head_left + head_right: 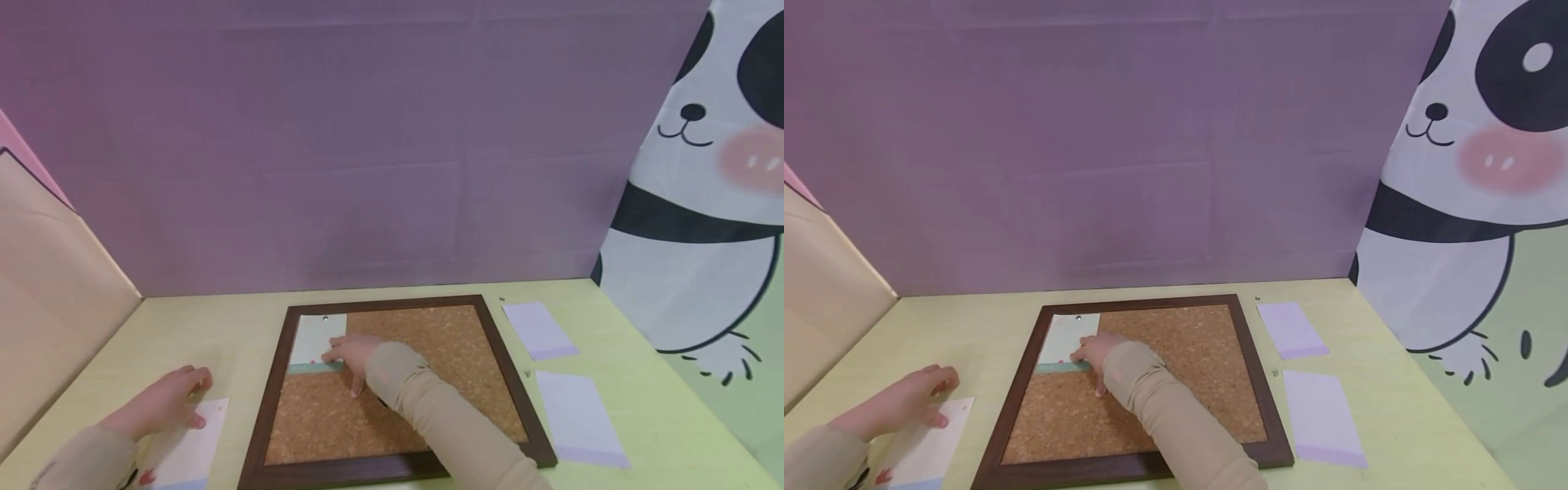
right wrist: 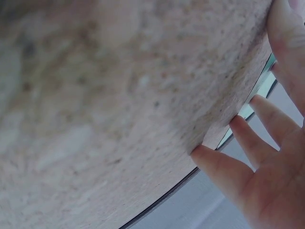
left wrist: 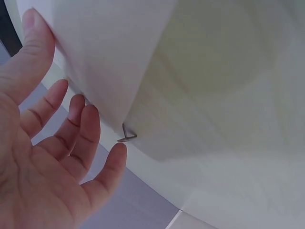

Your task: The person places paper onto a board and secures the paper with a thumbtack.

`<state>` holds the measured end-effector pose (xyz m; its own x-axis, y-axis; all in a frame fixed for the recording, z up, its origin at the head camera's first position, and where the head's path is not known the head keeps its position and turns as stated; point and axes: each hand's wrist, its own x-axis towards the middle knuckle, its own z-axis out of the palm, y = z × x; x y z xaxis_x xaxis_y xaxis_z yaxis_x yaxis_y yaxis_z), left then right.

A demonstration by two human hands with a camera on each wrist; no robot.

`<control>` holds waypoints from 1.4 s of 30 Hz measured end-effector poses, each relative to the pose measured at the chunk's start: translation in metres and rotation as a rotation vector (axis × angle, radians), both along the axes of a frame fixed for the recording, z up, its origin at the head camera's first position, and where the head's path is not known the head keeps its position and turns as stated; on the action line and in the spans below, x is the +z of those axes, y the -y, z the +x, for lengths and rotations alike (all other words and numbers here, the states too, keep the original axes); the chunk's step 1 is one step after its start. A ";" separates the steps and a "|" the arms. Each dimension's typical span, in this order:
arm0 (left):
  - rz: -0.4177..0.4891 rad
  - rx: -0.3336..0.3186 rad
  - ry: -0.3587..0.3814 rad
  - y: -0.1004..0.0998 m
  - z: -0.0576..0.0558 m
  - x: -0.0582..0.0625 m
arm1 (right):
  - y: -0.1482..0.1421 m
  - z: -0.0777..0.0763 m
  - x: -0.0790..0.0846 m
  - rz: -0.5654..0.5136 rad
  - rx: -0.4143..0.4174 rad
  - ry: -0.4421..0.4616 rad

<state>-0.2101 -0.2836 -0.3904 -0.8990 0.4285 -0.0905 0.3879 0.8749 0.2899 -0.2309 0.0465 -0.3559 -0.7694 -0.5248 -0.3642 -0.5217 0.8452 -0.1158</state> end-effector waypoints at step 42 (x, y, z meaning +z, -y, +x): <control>-0.134 -0.036 -0.007 -0.002 0.006 0.005 | 0.000 -0.001 0.002 0.007 0.016 0.003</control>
<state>-0.2044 -0.2814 -0.3858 -0.8840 0.4452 -0.1429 0.4215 0.8910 0.1685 -0.2320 0.0462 -0.3540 -0.7599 -0.5341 -0.3704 -0.5346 0.8378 -0.1113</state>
